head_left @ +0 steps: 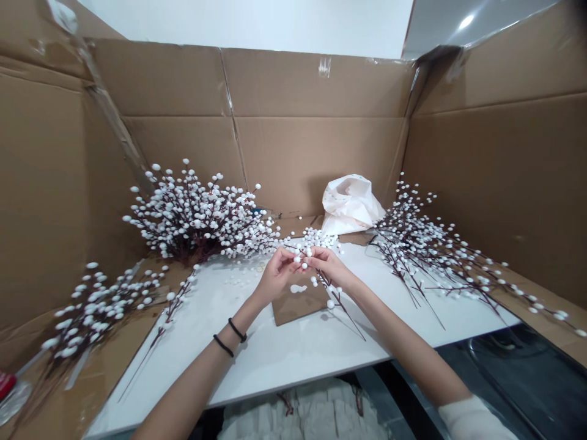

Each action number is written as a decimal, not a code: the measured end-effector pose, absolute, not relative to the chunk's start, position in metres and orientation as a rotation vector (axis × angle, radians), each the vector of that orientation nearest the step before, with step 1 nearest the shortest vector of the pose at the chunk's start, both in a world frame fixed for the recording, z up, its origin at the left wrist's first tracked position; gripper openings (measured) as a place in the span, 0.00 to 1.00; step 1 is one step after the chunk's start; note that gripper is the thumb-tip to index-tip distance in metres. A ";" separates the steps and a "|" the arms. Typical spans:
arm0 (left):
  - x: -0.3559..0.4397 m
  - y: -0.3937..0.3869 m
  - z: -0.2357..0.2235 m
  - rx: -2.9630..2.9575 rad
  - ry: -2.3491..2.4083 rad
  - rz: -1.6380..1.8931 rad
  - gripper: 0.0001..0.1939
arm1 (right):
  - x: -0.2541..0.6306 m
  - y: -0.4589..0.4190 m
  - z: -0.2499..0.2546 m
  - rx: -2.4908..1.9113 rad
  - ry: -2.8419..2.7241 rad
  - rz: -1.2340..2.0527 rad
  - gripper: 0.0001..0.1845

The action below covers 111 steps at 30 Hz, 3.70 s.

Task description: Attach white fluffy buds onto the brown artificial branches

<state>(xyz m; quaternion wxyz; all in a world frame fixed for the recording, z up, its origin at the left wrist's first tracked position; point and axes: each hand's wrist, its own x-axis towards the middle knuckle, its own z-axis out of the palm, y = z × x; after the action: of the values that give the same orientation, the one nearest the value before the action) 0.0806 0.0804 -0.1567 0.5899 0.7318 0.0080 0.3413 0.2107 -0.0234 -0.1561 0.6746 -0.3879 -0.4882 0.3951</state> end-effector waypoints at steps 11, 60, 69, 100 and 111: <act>0.079 0.080 -0.152 1.776 0.044 0.838 0.15 | 0.210 -0.024 -0.156 -0.905 -1.110 0.856 0.13; 0.080 0.089 -0.163 1.996 0.048 0.996 0.09 | 0.207 -0.021 -0.161 -0.882 -1.070 0.853 0.14; 0.074 0.088 -0.153 1.947 0.142 1.028 0.13 | 0.209 -0.024 -0.156 -0.864 -1.030 0.882 0.14; 0.083 0.092 -0.160 1.666 0.301 0.700 0.06 | 0.211 -0.020 -0.162 -0.914 -0.931 0.908 0.13; 0.077 0.066 -0.158 1.954 0.336 0.836 0.20 | 0.204 -0.021 -0.161 -0.868 -0.999 0.959 0.13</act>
<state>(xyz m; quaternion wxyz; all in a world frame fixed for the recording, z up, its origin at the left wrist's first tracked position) 0.0774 0.0658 -0.1579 0.4751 0.7990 0.1374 0.3419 0.2045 -0.0208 -0.1609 0.6842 -0.3873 -0.4457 0.4280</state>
